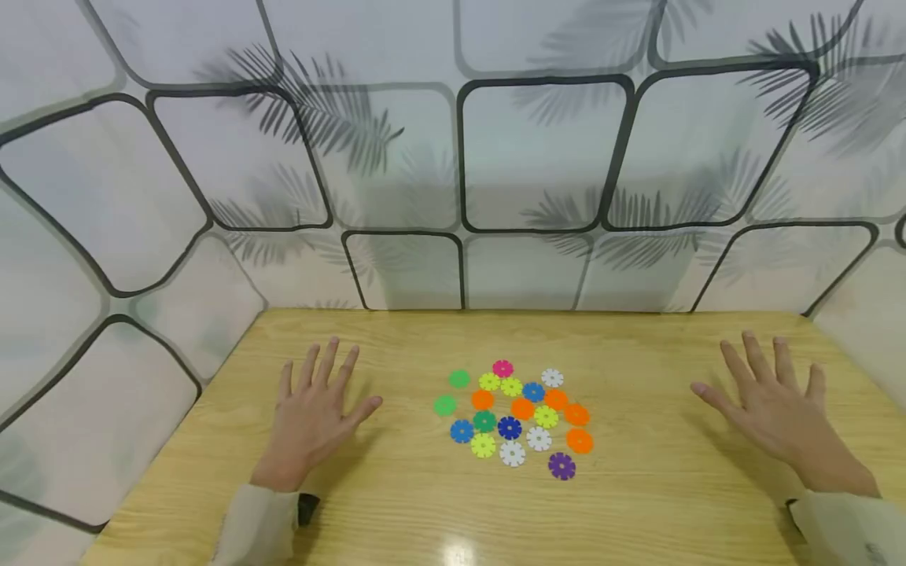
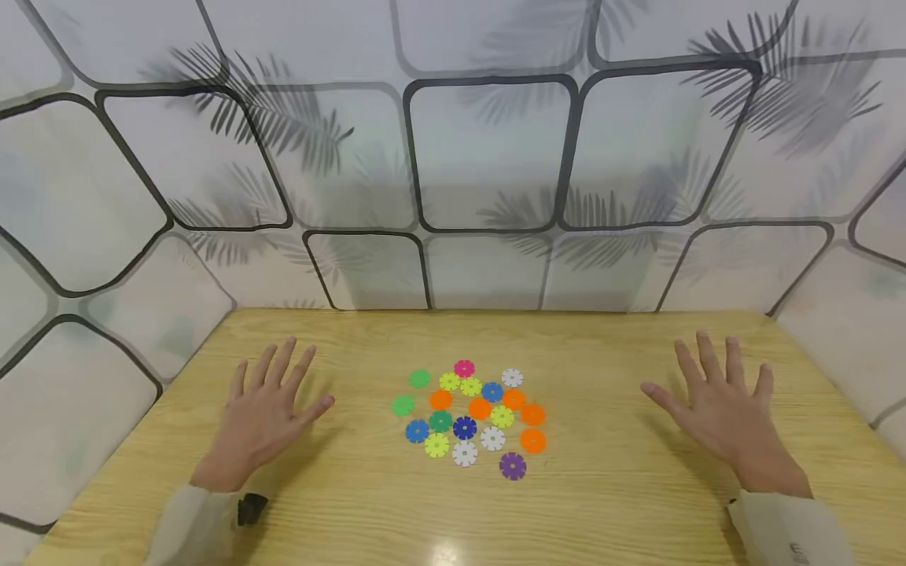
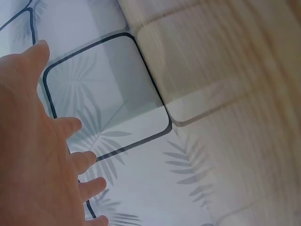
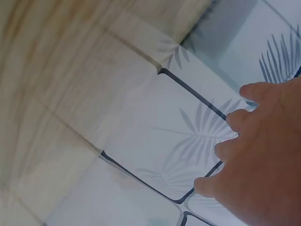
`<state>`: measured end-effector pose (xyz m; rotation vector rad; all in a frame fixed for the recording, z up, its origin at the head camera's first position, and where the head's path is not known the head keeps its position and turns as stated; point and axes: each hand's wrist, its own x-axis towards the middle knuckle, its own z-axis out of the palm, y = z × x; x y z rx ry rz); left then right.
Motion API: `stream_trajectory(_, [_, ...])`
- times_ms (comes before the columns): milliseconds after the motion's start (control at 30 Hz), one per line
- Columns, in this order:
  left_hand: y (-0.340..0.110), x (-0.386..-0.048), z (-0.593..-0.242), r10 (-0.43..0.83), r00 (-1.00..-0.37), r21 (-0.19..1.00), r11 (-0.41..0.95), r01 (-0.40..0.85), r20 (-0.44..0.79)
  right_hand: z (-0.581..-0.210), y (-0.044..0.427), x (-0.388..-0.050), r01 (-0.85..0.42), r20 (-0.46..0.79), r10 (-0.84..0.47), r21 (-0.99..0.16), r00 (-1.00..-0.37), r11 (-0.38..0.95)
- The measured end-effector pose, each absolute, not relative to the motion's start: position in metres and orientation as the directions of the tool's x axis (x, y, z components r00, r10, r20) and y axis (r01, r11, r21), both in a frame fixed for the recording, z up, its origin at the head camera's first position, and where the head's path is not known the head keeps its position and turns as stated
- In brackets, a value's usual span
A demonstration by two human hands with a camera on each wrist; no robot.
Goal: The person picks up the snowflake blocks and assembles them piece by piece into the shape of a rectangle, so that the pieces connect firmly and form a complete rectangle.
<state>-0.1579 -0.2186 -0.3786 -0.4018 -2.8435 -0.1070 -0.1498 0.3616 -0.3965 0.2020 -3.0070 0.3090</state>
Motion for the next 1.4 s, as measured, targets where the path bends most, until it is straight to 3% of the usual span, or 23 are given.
stream_trajectory(133, [-0.216, -0.157, -0.378, 0.292, -0.915, 0.019, 0.951, 0.309, 0.280, -0.396, 0.357, -0.156, -0.232, 0.211, -0.187, -0.212, -0.959, 0.949])
stream_trajectory(267, [-0.205, -0.165, -0.374, 0.326, -0.889, 0.072, 0.928, 0.366, 0.321, -0.388, 0.340, -0.173, -0.332, 0.247, -0.257, -0.339, -0.934, 0.881])
stream_trajectory(533, [-0.184, -0.202, -0.366, 0.304, -0.944, 0.502, 0.801, 0.328, 0.131, -0.378, 0.306, -0.191, -0.274, 0.116, -0.264, -0.648, -0.958, 0.711])
stream_trajectory(700, [-0.180, -0.214, -0.368, 0.360, -0.931, 0.628, 0.710, 0.319, 0.066, -0.375, 0.294, -0.199, -0.174, 0.032, -0.244, -0.791, -0.969, 0.587])
stream_trajectory(1000, [-0.174, -0.230, -0.375, 0.409, -0.912, 0.750, 0.591, 0.297, 0.039, -0.375, 0.282, -0.213, -0.068, -0.041, -0.219, -0.882, -0.975, 0.467])
stream_trajectory(1400, [-0.157, -0.242, -0.377, 0.447, -0.894, 0.797, 0.530, 0.290, 0.028, -0.372, 0.253, -0.223, -0.018, -0.112, -0.264, -0.895, -0.958, 0.445])
